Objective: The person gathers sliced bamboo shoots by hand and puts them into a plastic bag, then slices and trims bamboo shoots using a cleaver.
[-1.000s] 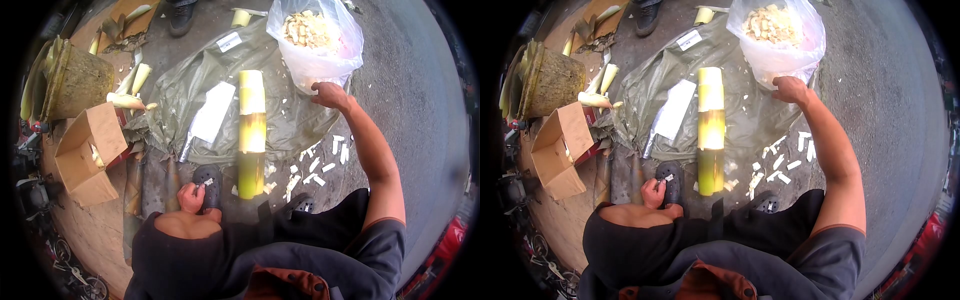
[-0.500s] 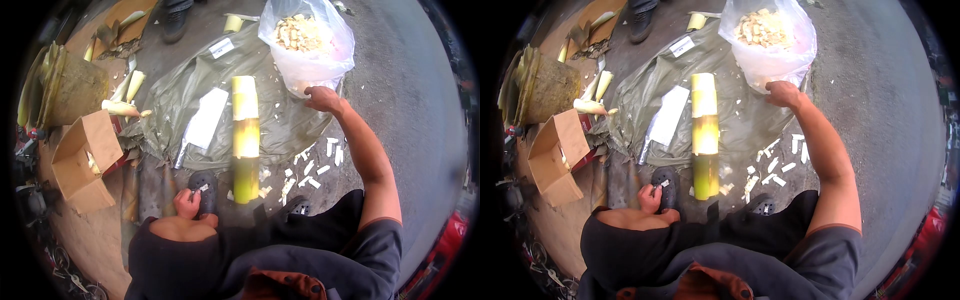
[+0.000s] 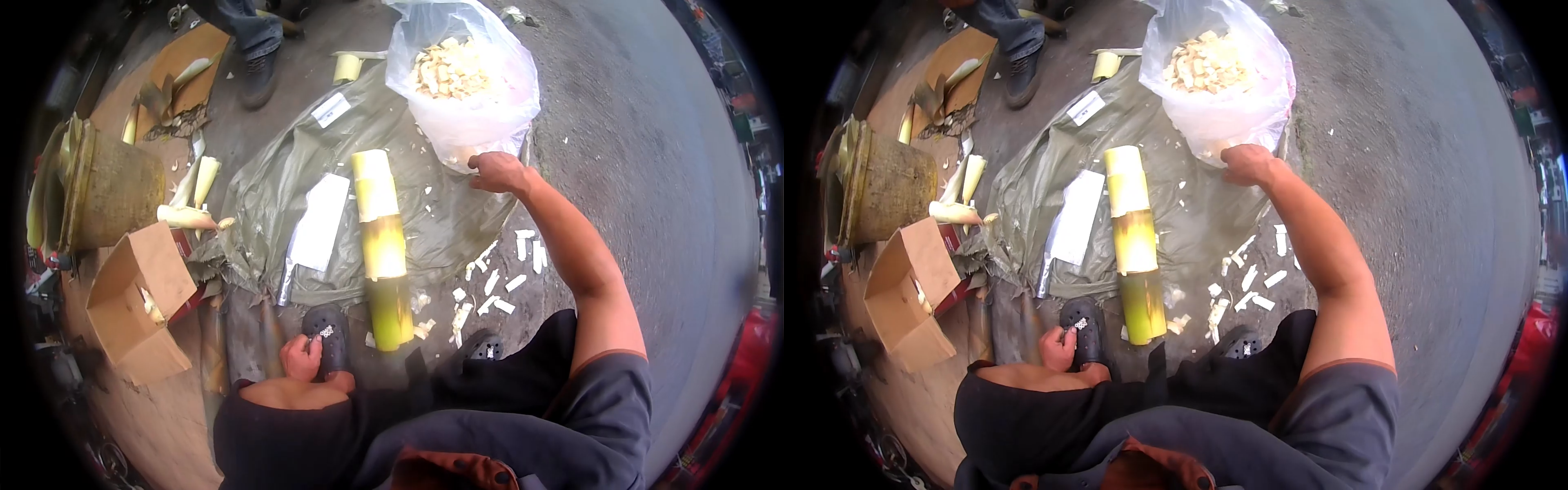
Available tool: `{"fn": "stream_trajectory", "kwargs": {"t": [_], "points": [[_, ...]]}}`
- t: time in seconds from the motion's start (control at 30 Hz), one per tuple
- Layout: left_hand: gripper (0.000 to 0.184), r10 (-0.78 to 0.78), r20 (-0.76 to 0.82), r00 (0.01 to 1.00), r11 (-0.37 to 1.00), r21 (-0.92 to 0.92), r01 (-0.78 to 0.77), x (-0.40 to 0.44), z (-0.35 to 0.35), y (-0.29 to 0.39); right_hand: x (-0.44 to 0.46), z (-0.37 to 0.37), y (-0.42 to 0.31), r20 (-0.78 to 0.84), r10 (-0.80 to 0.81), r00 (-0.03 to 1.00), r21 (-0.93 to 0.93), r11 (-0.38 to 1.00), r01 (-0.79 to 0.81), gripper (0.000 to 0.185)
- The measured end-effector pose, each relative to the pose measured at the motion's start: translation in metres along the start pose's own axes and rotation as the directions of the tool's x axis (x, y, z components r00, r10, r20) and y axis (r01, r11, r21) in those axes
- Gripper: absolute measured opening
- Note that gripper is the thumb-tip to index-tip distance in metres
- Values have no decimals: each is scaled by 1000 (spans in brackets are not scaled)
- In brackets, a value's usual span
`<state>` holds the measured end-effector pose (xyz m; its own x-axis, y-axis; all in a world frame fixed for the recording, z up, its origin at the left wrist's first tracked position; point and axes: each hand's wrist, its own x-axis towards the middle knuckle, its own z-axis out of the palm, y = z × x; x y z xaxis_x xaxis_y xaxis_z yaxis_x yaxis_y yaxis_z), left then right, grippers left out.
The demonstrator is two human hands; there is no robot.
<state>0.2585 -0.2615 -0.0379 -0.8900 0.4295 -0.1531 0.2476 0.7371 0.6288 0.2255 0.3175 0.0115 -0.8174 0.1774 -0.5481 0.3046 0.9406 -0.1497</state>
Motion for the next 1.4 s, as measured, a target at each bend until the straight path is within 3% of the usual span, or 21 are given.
{"fn": "stream_trajectory", "kwargs": {"t": [0.07,0.13,0.2,0.27,0.3,0.37,0.43,0.6,0.67,0.73,0.8,0.83,0.87,0.97,1.07,1.1,1.27,1.33,1.37,1.4], "points": [[37,-176,172,969,984,17,176,9,-22,16,2,1,3,0,-2,1000,3,1000,2,36],[25,-40,168,985,998,54,31,34,-60,40,8,6,7,38,-3,999,-30,1000,4,43],[19,366,-92,926,915,-145,-376,74,-104,119,5,8,7,68,19,997,-38,999,-17,46],[34,693,-64,718,714,-74,-696,107,-162,206,5,5,1,91,44,995,-36,999,-41,46],[26,785,-21,619,618,-24,-785,114,-186,252,6,1,-1,70,40,997,-50,998,-36,46],[22,858,29,513,511,52,-858,105,-208,317,2,-1,-5,46,38,998,-55,998,-36,46],[20,913,81,401,389,128,-912,98,-223,372,6,-5,-6,33,27,999,-95,995,-24,44],[13,955,229,190,107,331,-937,84,-220,396,2,-11,-21,-7,-9,1000,-24,1000,9,38],[11,955,256,149,49,359,-932,83,-220,399,6,-7,-23,-29,-37,999,1,999,37,35],[9,959,254,123,19,377,-926,82,-216,400,12,-1,-22,-40,-35,999,-18,999,35,46],[7,950,299,93,-28,377,-926,82,-217,411,33,23,-14,-100,-125,987,-41,992,121,29],[6,953,295,73,-47,381,-923,82,-219,412,40,7,-6,-82,-124,989,-32,992,121,25],[5,956,290,48,-69,380,-922,81,-219,409,35,-7,-10,20,-71,997,-68,995,72,36],[4,984,157,-88,-129,275,-953,84,-218,383,25,15,-21,-6,-18,1000,-38,999,18,32],[31,918,-200,343,377,167,-911,96,-189,391,19,2,-17,-20,-42,999,-3,999,42,31],[30,853,-267,448,488,107,-866,101,-185,392,22,2,-13,-19,-35,999,-2,999,35,31],[26,859,-223,461,482,48,-875,114,-197,394,22,2,-14,-40,-50,998,-25,998,49,31],[26,861,-188,472,486,36,-873,118,-205,396,26,19,-13,-18,-128,992,-71,989,126,31],[25,863,-195,466,481,35,-876,118,-204,392,40,9,6,-47,-146,988,-131,982,139,31],[25,877,-170,450,463,45,-885,120,-205,388,48,16,-5,-144,-138,980,-64,989,130,30]]}}
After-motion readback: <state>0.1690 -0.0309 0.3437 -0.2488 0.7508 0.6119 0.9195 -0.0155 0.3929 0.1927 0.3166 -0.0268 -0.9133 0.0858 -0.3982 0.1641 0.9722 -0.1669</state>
